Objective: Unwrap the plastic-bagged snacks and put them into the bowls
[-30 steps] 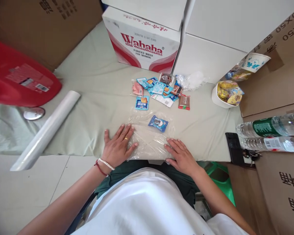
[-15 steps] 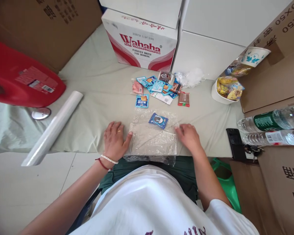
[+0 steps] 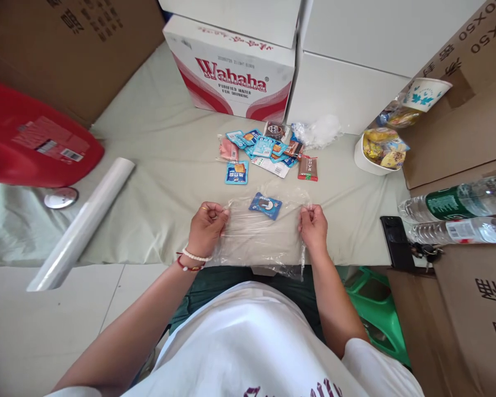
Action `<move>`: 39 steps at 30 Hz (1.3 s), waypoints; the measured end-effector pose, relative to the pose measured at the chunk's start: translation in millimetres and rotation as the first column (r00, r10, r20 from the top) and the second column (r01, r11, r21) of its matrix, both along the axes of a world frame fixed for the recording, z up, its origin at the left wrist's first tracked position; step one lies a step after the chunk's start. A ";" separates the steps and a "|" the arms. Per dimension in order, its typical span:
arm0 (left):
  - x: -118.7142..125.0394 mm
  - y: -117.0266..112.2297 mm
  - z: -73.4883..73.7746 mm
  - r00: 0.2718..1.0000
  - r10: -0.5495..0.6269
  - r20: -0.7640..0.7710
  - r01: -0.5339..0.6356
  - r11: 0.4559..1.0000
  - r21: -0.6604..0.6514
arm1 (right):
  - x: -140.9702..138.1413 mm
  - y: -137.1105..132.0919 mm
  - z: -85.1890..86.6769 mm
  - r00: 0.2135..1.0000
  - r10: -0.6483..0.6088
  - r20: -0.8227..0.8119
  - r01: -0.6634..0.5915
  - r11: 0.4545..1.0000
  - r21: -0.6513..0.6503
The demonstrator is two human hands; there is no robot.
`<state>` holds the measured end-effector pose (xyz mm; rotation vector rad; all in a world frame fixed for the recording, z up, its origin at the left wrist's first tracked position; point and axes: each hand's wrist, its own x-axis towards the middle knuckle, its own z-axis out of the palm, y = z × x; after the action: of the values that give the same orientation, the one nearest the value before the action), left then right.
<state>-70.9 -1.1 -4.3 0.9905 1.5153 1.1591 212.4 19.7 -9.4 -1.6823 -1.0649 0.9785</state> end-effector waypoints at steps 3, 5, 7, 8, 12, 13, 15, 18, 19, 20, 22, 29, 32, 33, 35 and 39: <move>-12.2 2.1 1.2 0.970 0.103 -0.221 -0.108 0.994 -0.007 | -2.2 -1.4 -3.3 0.981 0.027 0.190 -0.037 0.998 0.050; -20.1 -1.9 -1.0 0.891 0.146 -0.430 -0.158 0.987 0.008 | -4.8 -2.5 -4.4 0.952 0.045 0.301 -0.068 0.995 0.067; -24.9 -8.9 -5.6 0.767 0.172 -0.618 -0.163 0.984 0.070 | -7.7 -2.5 -4.2 0.925 0.047 0.377 -0.079 0.994 0.071; -25.7 -13.0 -8.5 0.691 0.197 -0.696 -0.143 0.980 0.135 | -9.0 -2.0 -3.9 0.913 0.046 0.406 -0.082 0.994 0.071; -22.0 -25.6 -19.2 0.416 0.368 -0.831 0.148 0.875 0.462 | -12.0 0.5 -2.6 0.884 0.057 0.465 -0.097 0.993 0.064; -20.4 -26.6 -20.4 0.391 0.358 -0.848 0.278 0.833 0.479 | -12.1 0.9 -2.4 0.882 0.066 0.466 -0.105 0.993 0.059; -17.9 -25.1 -20.4 0.366 0.227 -0.903 0.535 0.742 0.404 | -11.6 1.1 -2.0 0.881 0.080 0.466 -0.121 0.991 0.059; -19.7 -16.9 -16.7 0.318 -0.059 -0.946 0.744 0.634 0.211 | -8.7 0.0 -1.2 0.881 0.081 0.467 -0.137 0.987 0.088; -22.1 -14.0 -15.5 0.314 -0.128 -0.941 0.760 0.628 0.168 | -6.9 -0.7 -1.0 0.883 0.073 0.464 -0.135 0.985 0.103; -25.4 -11.7 -14.5 0.317 -0.180 -0.931 0.760 0.635 0.136 | -4.6 -1.7 -1.1 0.886 0.061 0.460 -0.130 0.984 0.120; -33.2 -9.6 -13.4 0.331 -0.244 -0.912 0.733 0.675 0.085 | 1.9 -4.4 -2.3 0.888 0.041 0.458 -0.127 0.979 0.158; -44.2 -19.4 -11.3 0.300 -0.333 -0.894 0.708 0.706 -0.025 | 41.3 -12.4 -4.5 0.811 0.210 0.546 -0.315 0.943 0.105; -38.7 -23.0 -11.5 0.323 -0.315 -0.892 0.683 0.730 -0.010 | 52.9 -10.6 11.8 0.803 0.214 0.556 -0.318 0.943 0.097; -36.2 -23.7 -12.1 0.342 -0.302 -0.890 0.672 0.741 0.007 | 52.6 -10.7 19.8 0.786 0.226 0.576 -0.347 0.931 0.108; -30.4 -23.5 -13.7 0.395 -0.262 -0.880 0.630 0.774 0.052 | 43.5 -13.9 35.9 0.704 0.331 0.629 -0.504 0.857 0.112; -16.1 -12.6 -14.9 0.524 -0.139 -0.840 0.428 0.896 0.118 | -0.7 -33.2 49.4 0.372 0.648 0.664 -0.865 0.502 -0.005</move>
<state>-87.0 -13.7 -19.2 2.1474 1.7618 0.6943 211.7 -13.5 40.0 -1.1205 -2.4884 0.6921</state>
